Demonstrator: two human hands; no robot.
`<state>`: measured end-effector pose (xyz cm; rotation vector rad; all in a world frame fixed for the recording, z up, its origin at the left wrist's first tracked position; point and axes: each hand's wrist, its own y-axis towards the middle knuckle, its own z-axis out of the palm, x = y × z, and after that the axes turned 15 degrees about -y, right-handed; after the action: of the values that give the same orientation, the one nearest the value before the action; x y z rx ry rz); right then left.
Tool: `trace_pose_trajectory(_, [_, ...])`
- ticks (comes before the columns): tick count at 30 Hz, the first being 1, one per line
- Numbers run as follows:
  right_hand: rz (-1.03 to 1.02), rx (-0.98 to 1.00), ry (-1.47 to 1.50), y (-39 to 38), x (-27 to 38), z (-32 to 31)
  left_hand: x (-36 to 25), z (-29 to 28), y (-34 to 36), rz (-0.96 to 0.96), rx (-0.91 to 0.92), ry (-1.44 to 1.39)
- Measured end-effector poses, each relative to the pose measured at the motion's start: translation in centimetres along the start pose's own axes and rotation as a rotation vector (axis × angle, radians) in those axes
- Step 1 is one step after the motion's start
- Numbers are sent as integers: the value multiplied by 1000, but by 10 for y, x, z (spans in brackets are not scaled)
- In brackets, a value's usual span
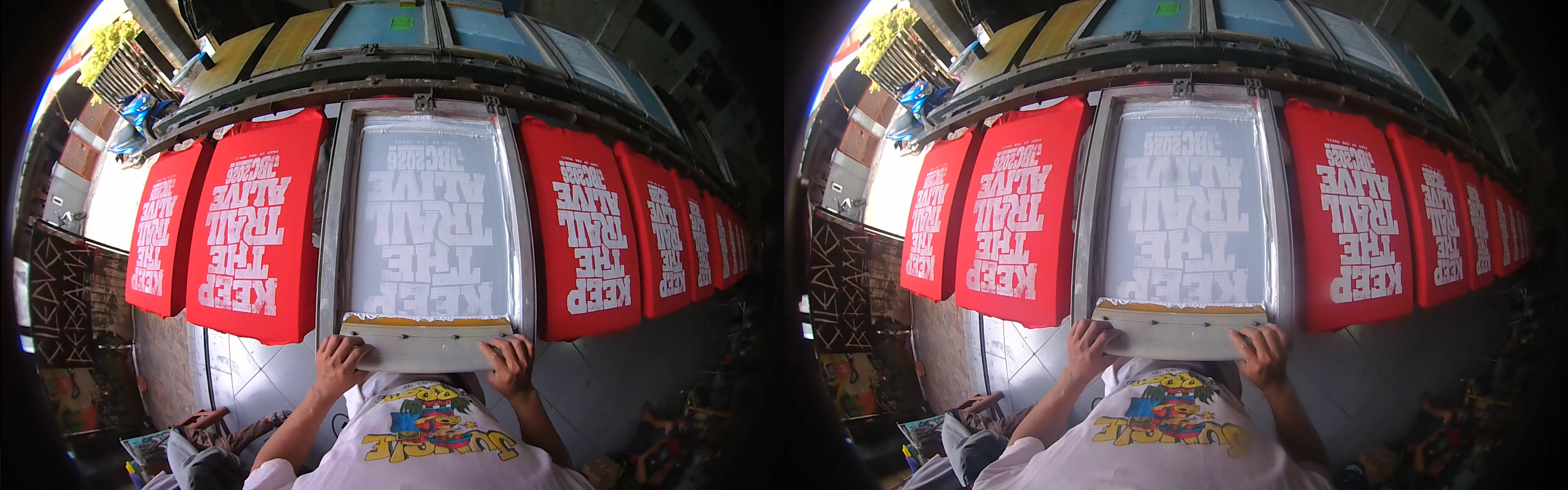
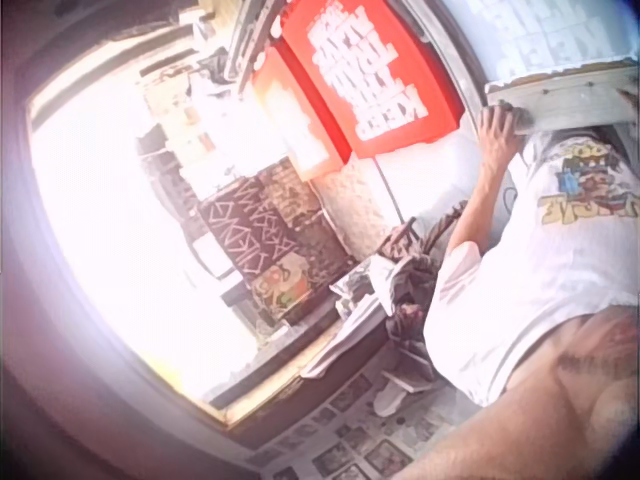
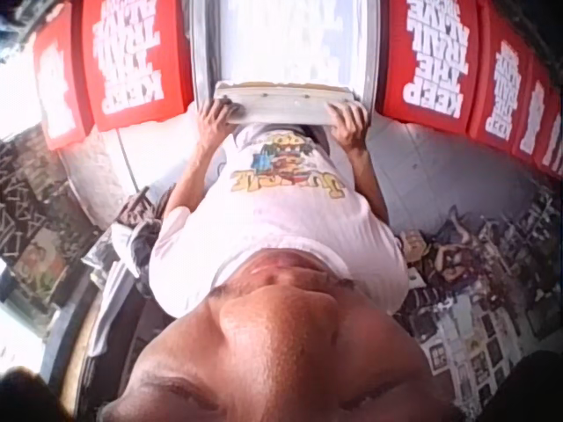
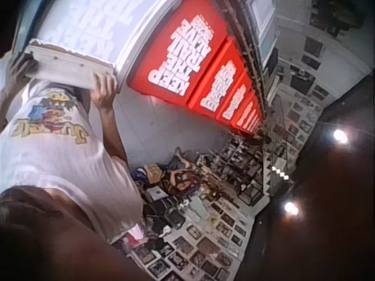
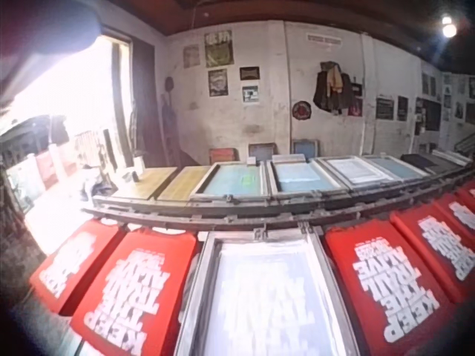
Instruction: The person performs screen printing on red shirts using a manual carousel press, spreading white ink across the screen with a squeegee and then rotating the press to work on the next shirt. After completing a sequence, they walk to a storage area and handle a piece of black apparel.
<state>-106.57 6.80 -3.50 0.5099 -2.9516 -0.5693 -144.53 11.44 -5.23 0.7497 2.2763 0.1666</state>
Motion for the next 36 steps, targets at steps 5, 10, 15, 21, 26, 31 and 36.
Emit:
trace_pose_trajectory(5, [-13, -5, 176, -9, -3, -7, -10, -7, 4, 23, -24, -129])
trace_pose_trajectory(10, [309, -174, 323, -11, -3, -18, 6, -8, -10, -264, -350, -205])
trace_pose_trajectory(15, [947, 59, 175, -6, -37, 23, 18, -6, -5, -899, -574, -286])
trace_pose_trajectory(21, [951, 319, 196, 7, -71, 55, 52, 7, -14, -989, -460, -390])
trace_pose_trajectory(26, [989, 217, 279, 6, -75, 56, 66, 16, -14, -991, -528, -417])
trace_pose_trajectory(31, [1033, 158, 317, 12, -69, 37, 59, -1, -12, -1017, -528, -481])
trace_pose_trajectory(36, [1013, 206, 346, 30, -76, 15, 38, -30, 9, -1068, -451, -584])
